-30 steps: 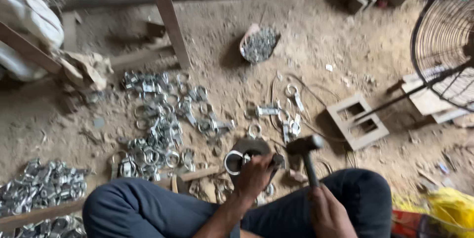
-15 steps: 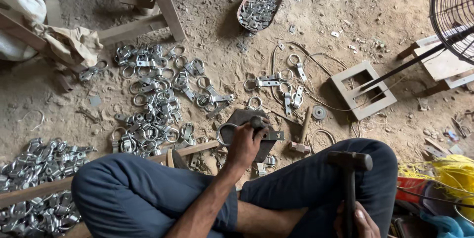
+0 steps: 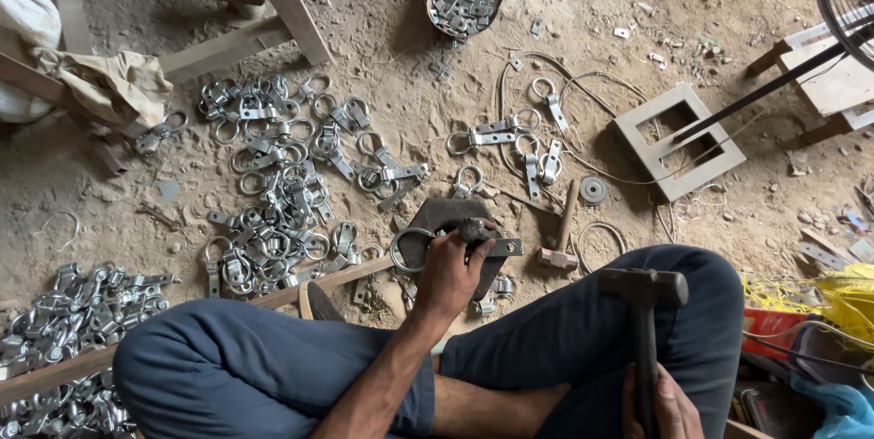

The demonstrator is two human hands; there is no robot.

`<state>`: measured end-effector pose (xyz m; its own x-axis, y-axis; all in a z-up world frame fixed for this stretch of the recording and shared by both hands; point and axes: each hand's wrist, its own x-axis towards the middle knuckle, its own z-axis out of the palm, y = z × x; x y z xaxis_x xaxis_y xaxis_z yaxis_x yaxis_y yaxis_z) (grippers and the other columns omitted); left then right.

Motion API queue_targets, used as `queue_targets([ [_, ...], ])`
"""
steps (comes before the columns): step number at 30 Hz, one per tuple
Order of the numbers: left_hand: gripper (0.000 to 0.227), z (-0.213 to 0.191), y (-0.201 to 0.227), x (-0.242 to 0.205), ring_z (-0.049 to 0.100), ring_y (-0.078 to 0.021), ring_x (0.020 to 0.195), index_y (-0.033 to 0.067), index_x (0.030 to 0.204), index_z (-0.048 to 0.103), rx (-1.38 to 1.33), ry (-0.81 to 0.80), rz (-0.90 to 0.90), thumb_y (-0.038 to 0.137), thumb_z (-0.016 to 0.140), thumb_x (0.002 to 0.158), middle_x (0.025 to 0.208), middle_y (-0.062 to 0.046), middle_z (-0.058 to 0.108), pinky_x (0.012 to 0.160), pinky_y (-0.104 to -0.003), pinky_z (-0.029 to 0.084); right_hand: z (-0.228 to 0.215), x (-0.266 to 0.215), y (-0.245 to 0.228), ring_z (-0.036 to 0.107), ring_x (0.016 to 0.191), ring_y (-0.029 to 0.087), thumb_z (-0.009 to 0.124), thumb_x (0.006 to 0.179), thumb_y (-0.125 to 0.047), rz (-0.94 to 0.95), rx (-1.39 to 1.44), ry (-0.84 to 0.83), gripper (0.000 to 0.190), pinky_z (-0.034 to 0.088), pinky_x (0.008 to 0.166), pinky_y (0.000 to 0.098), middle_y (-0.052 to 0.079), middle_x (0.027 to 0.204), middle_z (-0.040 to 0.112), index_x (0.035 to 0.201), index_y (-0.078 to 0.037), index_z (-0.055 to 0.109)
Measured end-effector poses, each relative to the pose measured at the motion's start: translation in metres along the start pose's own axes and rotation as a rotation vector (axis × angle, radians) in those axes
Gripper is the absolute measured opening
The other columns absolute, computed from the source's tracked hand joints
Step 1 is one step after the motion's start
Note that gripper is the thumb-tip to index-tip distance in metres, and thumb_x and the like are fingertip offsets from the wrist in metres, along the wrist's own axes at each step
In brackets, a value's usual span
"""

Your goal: The person sits on the floor and uses a hammer to strike metal parts placed on a small anvil. They repeatedly pick up metal pieces, position them on the anvil, and hit them with the hammer to shape or assemble them.

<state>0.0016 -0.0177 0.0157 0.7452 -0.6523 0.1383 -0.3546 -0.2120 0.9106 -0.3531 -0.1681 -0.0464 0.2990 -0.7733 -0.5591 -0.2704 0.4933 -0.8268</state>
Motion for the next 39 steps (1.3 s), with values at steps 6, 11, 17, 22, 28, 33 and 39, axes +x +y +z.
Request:
queue_targets([
  [6, 0.016, 0.006, -0.014, -0.003, 0.073, -0.0262, 0.072, 0.005, 0.11, 0.067, 0.101, 0.017, 0.086, 0.02, 0.065, 0.104, 0.083, -0.013, 0.074, 0.063, -0.042, 0.054, -0.03, 0.023, 0.017, 0.064, 0.054, 0.02, 0.051, 0.121, -0.036, -0.039, 0.618, -0.747, 0.058, 0.051, 0.048, 0.0295, 0.022, 0.076, 0.071, 0.136, 0.02, 0.06],
  [11, 0.021, 0.022, -0.02, 0.001, 0.068, -0.0175, 0.06, 0.0058, 0.115, 0.066, 0.249, -0.085, -0.072, 0.024, 0.06, 0.106, 0.082, -0.011, 0.069, 0.041, -0.026, 0.053, 0.028, -0.013, 0.003, 0.069, 0.084, 0.014, 0.053, 0.113, -0.035, -0.695, -0.482, 0.134, 0.04, 0.055, 0.079, 0.0264, 0.014, 0.097, 0.069, 0.121, 0.003, 0.061],
  [17, 0.033, 0.018, -0.002, 0.002, 0.068, -0.0238, 0.063, 0.0019, 0.122, 0.068, 0.3, -0.028, 0.067, 0.021, 0.067, 0.095, 0.081, -0.016, 0.07, 0.046, -0.033, 0.056, 0.03, 0.007, -0.035, 0.06, 0.062, 0.019, 0.058, 0.105, -0.028, -0.344, -0.778, -0.028, 0.027, 0.05, 0.058, 0.0277, 0.018, 0.074, 0.061, 0.109, -0.004, 0.071],
  [22, 0.027, 0.018, 0.003, 0.003, 0.072, -0.0238, 0.068, 0.0028, 0.123, 0.067, 0.267, -0.13, -0.073, 0.016, 0.063, 0.1, 0.093, -0.018, 0.073, 0.047, -0.033, 0.059, 0.03, 0.039, -0.061, 0.064, 0.066, 0.024, 0.061, 0.101, -0.023, -0.489, -0.557, 0.066, 0.025, 0.052, 0.062, 0.0342, 0.02, 0.078, 0.065, 0.115, -0.004, 0.068],
  [28, 0.025, 0.017, -0.004, -0.007, 0.073, -0.0295, 0.074, 0.0054, 0.12, 0.069, 0.257, 0.004, 0.079, 0.013, 0.067, 0.096, 0.091, -0.018, 0.074, 0.057, -0.038, 0.061, 0.104, 0.029, -0.012, 0.068, 0.072, 0.03, 0.066, 0.096, -0.019, -0.763, -0.816, -0.111, 0.031, 0.054, 0.066, 0.0419, 0.021, 0.083, 0.07, 0.123, -0.004, 0.066],
  [33, 0.028, 0.002, -0.01, 0.004, 0.072, -0.0326, 0.073, 0.0124, 0.124, 0.069, 0.237, -0.066, -0.046, 0.005, 0.062, 0.097, 0.092, -0.018, 0.073, 0.058, -0.042, 0.059, 0.09, 0.036, -0.004, 0.069, 0.08, 0.03, 0.064, 0.098, -0.018, -0.63, -0.561, -0.105, 0.034, 0.055, 0.071, 0.0415, 0.021, 0.09, 0.071, 0.127, -0.001, 0.064],
  [39, 0.033, 0.018, -0.001, 0.008, 0.072, -0.0292, 0.075, 0.012, 0.146, 0.047, 0.287, -0.299, -0.366, 0.022, 0.044, 0.114, 0.127, -0.018, 0.057, 0.061, -0.041, 0.061, -0.004, 0.044, -0.01, 0.069, 0.092, 0.024, 0.057, 0.105, -0.02, -0.381, -0.109, 0.014, 0.034, 0.056, 0.079, 0.0356, 0.019, 0.103, 0.071, 0.13, 0.002, 0.062],
])
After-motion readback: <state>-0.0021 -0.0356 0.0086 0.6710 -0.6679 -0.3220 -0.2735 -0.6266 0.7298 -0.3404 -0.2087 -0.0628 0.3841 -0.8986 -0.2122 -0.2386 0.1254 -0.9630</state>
